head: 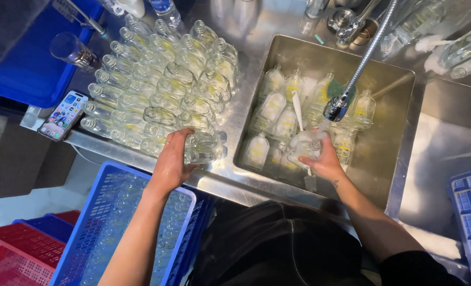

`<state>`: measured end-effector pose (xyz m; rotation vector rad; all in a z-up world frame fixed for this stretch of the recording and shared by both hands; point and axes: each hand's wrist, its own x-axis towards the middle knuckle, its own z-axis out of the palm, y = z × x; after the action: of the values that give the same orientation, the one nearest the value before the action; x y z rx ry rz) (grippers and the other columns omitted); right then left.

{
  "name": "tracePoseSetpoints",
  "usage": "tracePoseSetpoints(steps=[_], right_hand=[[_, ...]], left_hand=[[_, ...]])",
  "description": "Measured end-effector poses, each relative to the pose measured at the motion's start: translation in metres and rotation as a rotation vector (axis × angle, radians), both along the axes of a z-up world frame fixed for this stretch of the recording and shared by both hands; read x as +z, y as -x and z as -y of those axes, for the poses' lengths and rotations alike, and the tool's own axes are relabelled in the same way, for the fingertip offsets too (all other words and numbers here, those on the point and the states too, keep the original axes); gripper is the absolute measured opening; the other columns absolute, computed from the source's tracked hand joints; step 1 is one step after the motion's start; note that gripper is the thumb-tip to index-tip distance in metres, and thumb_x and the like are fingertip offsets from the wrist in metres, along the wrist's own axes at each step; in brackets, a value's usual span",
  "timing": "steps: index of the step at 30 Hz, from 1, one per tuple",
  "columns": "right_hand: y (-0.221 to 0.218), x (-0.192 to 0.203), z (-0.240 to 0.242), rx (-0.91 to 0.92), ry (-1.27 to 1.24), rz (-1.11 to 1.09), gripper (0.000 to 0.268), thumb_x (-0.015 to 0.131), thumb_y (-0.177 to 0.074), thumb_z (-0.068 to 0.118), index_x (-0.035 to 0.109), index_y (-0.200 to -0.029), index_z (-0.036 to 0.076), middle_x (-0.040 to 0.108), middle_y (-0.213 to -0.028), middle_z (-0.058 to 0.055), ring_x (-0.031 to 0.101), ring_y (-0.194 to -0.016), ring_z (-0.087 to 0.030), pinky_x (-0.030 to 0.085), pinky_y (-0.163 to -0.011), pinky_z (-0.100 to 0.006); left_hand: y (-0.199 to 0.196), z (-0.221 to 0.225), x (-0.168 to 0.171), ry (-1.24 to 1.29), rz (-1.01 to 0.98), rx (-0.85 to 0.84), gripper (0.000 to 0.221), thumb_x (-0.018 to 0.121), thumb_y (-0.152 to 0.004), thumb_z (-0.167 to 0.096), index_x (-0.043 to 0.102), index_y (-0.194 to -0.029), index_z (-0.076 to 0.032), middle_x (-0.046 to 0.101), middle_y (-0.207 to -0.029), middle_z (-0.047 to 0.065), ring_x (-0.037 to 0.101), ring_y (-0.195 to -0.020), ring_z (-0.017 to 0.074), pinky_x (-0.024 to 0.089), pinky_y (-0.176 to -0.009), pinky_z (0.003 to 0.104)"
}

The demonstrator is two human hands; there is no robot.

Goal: Rinsing glass bottles under a faucet and placing them into a sink for cleaning.

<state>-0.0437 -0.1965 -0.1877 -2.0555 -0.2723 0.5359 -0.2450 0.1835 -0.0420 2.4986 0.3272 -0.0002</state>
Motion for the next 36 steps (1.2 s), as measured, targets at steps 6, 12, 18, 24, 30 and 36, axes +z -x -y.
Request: tracePoseSetpoints(steps=[6, 12, 18, 24, 30, 36], right_hand=[[0.003, -0.001, 0.000, -0.035, 0.074, -0.029, 0.097, 0.093, -0.064, 0.023, 0.043, -0.145, 0.017, 0.057, -0.135, -0.020, 0.050, -0.135, -0.040, 0.037, -0.117, -0.053], [-0.001, -0.014, -0.001, -0.091, 0.039, -0.003, 0.102, 0.096, -0.059, 0.027, 0.042, -0.145, 0.018, 0.058, -0.136, -0.023, 0.051, -0.133, -0.043, 0.040, -0.114, -0.056], [-0.001, -0.017, 0.009, -0.060, -0.017, 0.049, 0.099, 0.096, -0.061, 0.025, 0.043, -0.143, 0.012, 0.060, -0.131, -0.027, 0.054, -0.130, -0.045, 0.044, -0.109, -0.056], [-0.001, -0.008, 0.005, -0.044, -0.085, 0.045, 0.094, 0.099, -0.055, 0.019, 0.053, -0.137, 0.019, 0.066, -0.128, -0.012, 0.058, -0.129, -0.031, 0.045, -0.109, -0.047], [0.000, 0.010, 0.003, -0.017, -0.099, 0.072, 0.110, 0.099, -0.054, 0.022, 0.045, -0.148, 0.005, 0.062, -0.133, -0.022, 0.054, -0.133, -0.036, 0.040, -0.112, -0.050], [-0.002, 0.011, 0.007, -0.003, -0.091, 0.042, 0.109, 0.102, -0.052, 0.024, 0.047, -0.144, 0.004, 0.062, -0.129, -0.019, 0.056, -0.130, -0.032, 0.043, -0.110, -0.047]], left_hand=[[0.001, 0.004, -0.018, -0.181, 0.002, 0.083, 0.105, 0.086, -0.063, 0.007, 0.031, -0.151, -0.007, 0.035, -0.147, 0.019, 0.044, -0.135, 0.0433, 0.056, -0.097, 0.054], [-0.013, 0.040, 0.032, -0.378, 0.202, -0.005, 0.123, 0.096, -0.049, -0.007, 0.034, -0.155, -0.005, 0.030, -0.145, 0.022, 0.029, -0.138, 0.0479, 0.040, -0.103, 0.061], [-0.083, 0.118, -0.040, 0.179, 0.490, -0.266, 0.067, 0.090, -0.069, -0.013, 0.062, -0.129, -0.007, 0.056, -0.123, 0.012, 0.055, -0.123, 0.0360, 0.045, -0.107, 0.047], [-0.150, 0.182, -0.142, 0.585, -0.193, -0.401, 0.132, 0.098, -0.052, -0.007, 0.023, -0.161, -0.011, 0.035, -0.158, 0.026, 0.028, -0.151, 0.0429, 0.021, -0.128, 0.051], [-0.166, 0.212, -0.126, 0.862, -0.180, -0.254, 0.122, 0.099, -0.057, -0.014, 0.027, -0.155, -0.013, 0.049, -0.143, 0.032, 0.045, -0.139, 0.0492, 0.034, -0.120, 0.053], [-0.171, 0.214, -0.129, 0.825, -0.304, -0.257, 0.107, 0.099, -0.058, -0.021, 0.030, -0.140, -0.028, 0.059, -0.136, 0.024, 0.052, -0.135, 0.0439, 0.040, -0.118, 0.051]])
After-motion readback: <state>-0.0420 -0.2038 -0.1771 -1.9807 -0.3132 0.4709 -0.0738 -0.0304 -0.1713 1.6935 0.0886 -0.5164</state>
